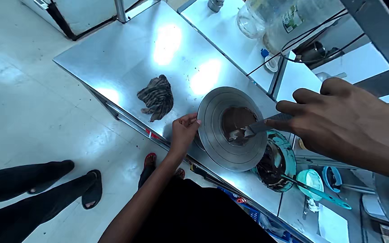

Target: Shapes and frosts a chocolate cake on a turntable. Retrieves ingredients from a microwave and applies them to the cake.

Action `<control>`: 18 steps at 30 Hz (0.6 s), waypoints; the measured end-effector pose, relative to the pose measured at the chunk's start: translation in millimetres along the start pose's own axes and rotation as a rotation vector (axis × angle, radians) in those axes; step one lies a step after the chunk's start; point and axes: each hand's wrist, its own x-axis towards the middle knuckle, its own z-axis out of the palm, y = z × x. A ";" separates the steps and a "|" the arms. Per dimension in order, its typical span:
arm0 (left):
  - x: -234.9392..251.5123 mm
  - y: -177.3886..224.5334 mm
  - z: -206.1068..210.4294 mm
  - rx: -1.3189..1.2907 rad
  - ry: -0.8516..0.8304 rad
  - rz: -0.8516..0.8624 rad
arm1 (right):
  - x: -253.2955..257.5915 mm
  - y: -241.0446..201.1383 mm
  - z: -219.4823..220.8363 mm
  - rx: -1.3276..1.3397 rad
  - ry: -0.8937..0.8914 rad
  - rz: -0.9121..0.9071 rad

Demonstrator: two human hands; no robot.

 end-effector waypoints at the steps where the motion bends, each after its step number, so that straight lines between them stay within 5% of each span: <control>1: -0.9 -1.2 0.9 -0.003 0.008 0.004 | -0.7 0.3 0.3 -0.001 0.003 -0.002; 18: -12.2 -7.7 4.0 0.005 0.057 0.008 | -8.4 0.7 10.3 -0.035 0.060 -0.031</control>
